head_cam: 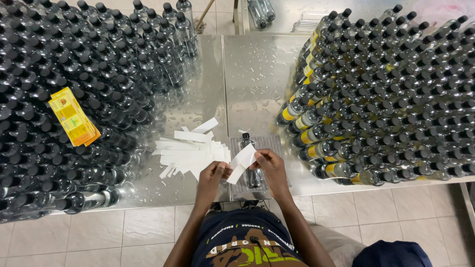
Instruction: The person labels bottles by hand. The person takes a paper label from a stack, wraps it around a clear plastic bottle, and presses it into place. The person then places the labeled bottle into a large group of similar bottles on a metal table.
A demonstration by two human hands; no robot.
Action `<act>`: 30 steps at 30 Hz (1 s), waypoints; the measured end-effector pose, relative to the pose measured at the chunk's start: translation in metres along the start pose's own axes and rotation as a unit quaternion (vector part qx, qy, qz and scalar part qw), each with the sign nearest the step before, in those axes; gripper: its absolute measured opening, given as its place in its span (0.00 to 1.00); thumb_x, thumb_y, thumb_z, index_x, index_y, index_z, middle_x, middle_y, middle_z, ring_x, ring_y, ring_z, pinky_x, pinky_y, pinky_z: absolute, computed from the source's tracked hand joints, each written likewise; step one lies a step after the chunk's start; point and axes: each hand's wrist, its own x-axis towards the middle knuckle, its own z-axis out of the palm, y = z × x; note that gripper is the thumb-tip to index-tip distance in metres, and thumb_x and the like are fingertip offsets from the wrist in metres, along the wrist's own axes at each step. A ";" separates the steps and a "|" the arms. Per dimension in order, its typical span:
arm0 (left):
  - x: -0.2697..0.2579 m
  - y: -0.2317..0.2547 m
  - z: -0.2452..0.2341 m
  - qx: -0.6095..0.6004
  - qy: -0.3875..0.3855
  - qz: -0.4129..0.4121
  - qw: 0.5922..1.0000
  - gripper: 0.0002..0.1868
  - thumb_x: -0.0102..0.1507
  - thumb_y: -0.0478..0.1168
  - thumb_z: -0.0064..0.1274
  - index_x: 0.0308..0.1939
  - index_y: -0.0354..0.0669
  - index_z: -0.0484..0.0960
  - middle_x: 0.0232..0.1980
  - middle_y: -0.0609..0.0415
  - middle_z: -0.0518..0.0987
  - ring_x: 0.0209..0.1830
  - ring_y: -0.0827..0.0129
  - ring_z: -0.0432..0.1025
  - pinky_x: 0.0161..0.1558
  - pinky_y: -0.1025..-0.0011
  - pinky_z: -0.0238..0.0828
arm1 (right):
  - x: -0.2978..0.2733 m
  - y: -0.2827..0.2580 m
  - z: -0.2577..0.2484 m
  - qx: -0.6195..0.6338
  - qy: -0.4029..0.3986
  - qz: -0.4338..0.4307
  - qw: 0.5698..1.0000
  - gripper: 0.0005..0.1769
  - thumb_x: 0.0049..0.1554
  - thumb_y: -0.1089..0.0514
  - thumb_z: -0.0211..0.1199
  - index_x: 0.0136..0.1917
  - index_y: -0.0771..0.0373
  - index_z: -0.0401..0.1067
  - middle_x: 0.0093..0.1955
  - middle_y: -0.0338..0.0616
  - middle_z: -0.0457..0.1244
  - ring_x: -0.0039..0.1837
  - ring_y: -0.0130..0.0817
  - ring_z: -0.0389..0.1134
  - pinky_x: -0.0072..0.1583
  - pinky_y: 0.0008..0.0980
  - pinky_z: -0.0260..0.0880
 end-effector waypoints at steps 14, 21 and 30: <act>-0.009 0.036 0.074 -0.092 -0.056 0.132 0.985 0.28 0.73 0.47 0.56 0.74 0.35 0.76 0.69 0.37 0.81 0.69 0.54 0.74 0.69 0.51 0.71 | -0.025 -0.008 0.016 -0.101 0.022 -0.134 0.986 0.09 0.65 0.60 0.71 0.55 0.69 0.84 0.43 0.50 0.72 0.47 0.30 0.74 0.55 0.37 0.79; 0.016 0.005 0.067 -0.080 0.054 0.021 0.995 0.21 0.77 0.48 0.50 0.62 0.38 0.89 0.55 0.37 0.88 0.56 0.57 0.79 0.67 0.53 0.74 | -0.016 0.008 0.010 -0.089 -0.038 -0.128 0.987 0.12 0.68 0.61 0.67 0.60 0.69 0.83 0.48 0.51 0.72 0.49 0.34 0.77 0.55 0.41 0.81; 0.058 -0.002 -0.010 -0.239 0.264 -0.061 0.932 0.31 0.79 0.47 0.47 0.81 0.32 0.65 0.68 0.36 0.77 0.68 0.48 0.75 0.75 0.54 0.71 | 0.002 -0.011 -0.012 0.129 0.084 0.032 0.988 0.10 0.70 0.60 0.60 0.59 0.69 0.76 0.50 0.46 0.66 0.52 0.37 0.74 0.60 0.36 0.79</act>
